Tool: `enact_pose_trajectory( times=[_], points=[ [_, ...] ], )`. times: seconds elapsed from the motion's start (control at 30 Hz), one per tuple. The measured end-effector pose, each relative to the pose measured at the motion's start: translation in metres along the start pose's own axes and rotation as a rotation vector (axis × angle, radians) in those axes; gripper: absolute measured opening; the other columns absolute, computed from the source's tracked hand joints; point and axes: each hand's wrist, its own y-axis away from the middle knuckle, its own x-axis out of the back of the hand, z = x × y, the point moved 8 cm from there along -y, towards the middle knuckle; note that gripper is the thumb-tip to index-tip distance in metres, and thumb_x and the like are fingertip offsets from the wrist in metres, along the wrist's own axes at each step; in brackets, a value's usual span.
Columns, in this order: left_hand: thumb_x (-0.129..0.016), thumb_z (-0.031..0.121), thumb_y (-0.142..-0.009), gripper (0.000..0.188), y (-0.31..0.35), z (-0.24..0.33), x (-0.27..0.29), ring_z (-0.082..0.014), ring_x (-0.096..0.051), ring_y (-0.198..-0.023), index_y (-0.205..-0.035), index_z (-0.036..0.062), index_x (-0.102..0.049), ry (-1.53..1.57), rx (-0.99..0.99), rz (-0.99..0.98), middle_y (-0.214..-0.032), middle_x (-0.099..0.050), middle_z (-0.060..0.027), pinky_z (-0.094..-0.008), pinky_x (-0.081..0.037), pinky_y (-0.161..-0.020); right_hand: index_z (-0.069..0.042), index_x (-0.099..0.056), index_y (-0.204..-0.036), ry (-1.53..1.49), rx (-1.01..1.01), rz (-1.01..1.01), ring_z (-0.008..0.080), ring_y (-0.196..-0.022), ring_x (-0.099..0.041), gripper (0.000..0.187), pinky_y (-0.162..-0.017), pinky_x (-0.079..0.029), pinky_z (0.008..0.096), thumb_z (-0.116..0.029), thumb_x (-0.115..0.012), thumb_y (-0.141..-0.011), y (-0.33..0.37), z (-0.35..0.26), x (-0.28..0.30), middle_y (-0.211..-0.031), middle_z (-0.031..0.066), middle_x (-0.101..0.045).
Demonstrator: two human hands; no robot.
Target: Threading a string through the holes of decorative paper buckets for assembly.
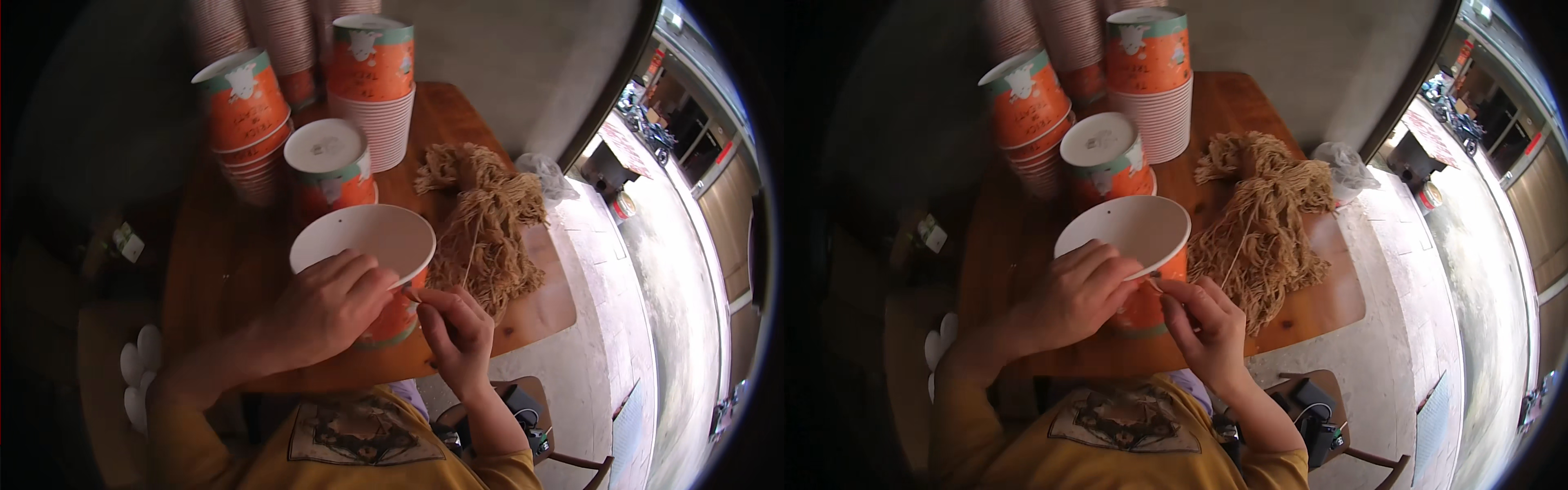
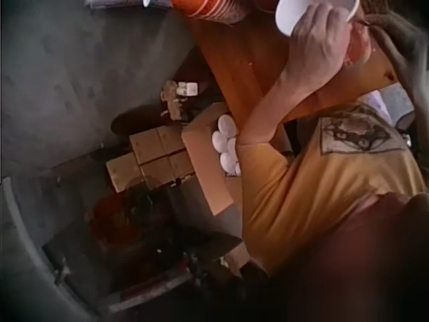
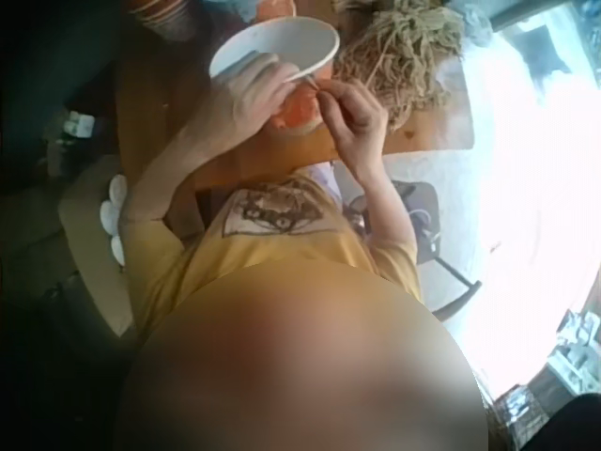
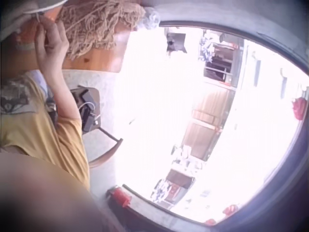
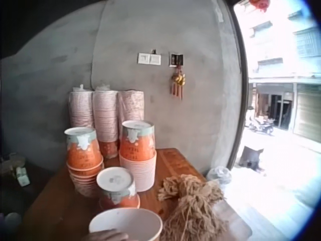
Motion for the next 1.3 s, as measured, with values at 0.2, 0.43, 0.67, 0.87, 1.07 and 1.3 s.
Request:
enact_pose_trajectory(
  times=[0.2,0.43,0.67,0.87,1.07,1.3],
  points=[
    [-0.062,-0.002,-0.084,0.028,0.049,-0.027,0.027,-0.0330,-0.061,-0.086,-0.111,0.0017,-0.057,0.187,0.379,0.073,-0.097,-0.058,-0.0146,-0.0406,-0.052,-0.073,-0.005,-0.069,-0.097,-0.005,0.059,-0.129,0.0172,-0.056,-0.056,0.011,-0.052,-0.046,0.0288,-0.003,-0.070,-0.085,0.003,-0.009,-0.050,-0.070,0.0071,-0.058],
    [-0.050,-0.008,-0.081,0.040,0.069,-0.039,0.028,-0.0204,-0.055,-0.075,-0.120,0.0004,-0.056,0.447,0.555,-0.005,-0.098,-0.053,-0.0099,-0.0307,-0.046,-0.064,-0.004,-0.064,-0.086,0.146,0.259,-0.021,0.0125,-0.052,-0.053,0.006,-0.049,-0.042,0.0259,-0.002,-0.069,-0.084,0.006,-0.026,-0.071,-0.070,0.0062,-0.060],
    [-0.050,-0.008,-0.082,0.039,0.071,-0.035,0.028,-0.0193,-0.055,-0.075,-0.119,0.0012,-0.056,0.483,0.530,-0.004,-0.097,-0.054,-0.0100,-0.0300,-0.046,-0.063,-0.004,-0.063,-0.088,0.130,0.185,-0.068,0.0151,-0.049,-0.054,0.007,-0.048,-0.043,0.0275,-0.004,-0.069,-0.084,0.006,-0.028,-0.072,-0.064,0.0055,-0.060],
    [-0.051,-0.007,-0.084,0.038,0.070,-0.030,0.021,-0.0214,-0.059,-0.080,-0.120,0.0007,-0.056,0.512,0.559,-0.008,-0.099,-0.055,-0.0112,-0.0315,-0.050,-0.064,-0.004,-0.064,-0.089,0.130,0.156,-0.076,0.0134,-0.049,-0.054,0.005,-0.049,-0.044,0.0270,-0.005,-0.068,-0.086,0.006,-0.026,-0.073,-0.062,0.0059,-0.059],
    [-0.052,-0.006,-0.084,0.037,0.069,-0.028,0.019,-0.0229,-0.061,-0.082,-0.120,-0.0002,-0.055,0.536,0.565,-0.006,-0.099,-0.056,-0.0120,-0.0316,-0.053,-0.065,-0.005,-0.064,-0.089,0.135,0.156,-0.060,0.0126,-0.048,-0.053,0.004,-0.048,-0.043,0.0263,-0.005,-0.067,-0.087,0.005,-0.025,-0.071,-0.061,0.0061,-0.058],
    [-0.053,-0.004,-0.085,0.033,0.067,-0.024,0.014,-0.0230,-0.061,-0.082,-0.117,-0.0004,-0.055,0.548,0.568,-0.062,-0.098,-0.056,-0.0116,-0.0319,-0.052,-0.066,-0.005,-0.063,-0.088,0.230,0.176,-0.045,0.0137,-0.047,-0.053,0.006,-0.048,-0.043,0.0274,-0.004,-0.069,-0.084,0.007,-0.028,-0.067,-0.059,0.0051,-0.056]
  ],
)
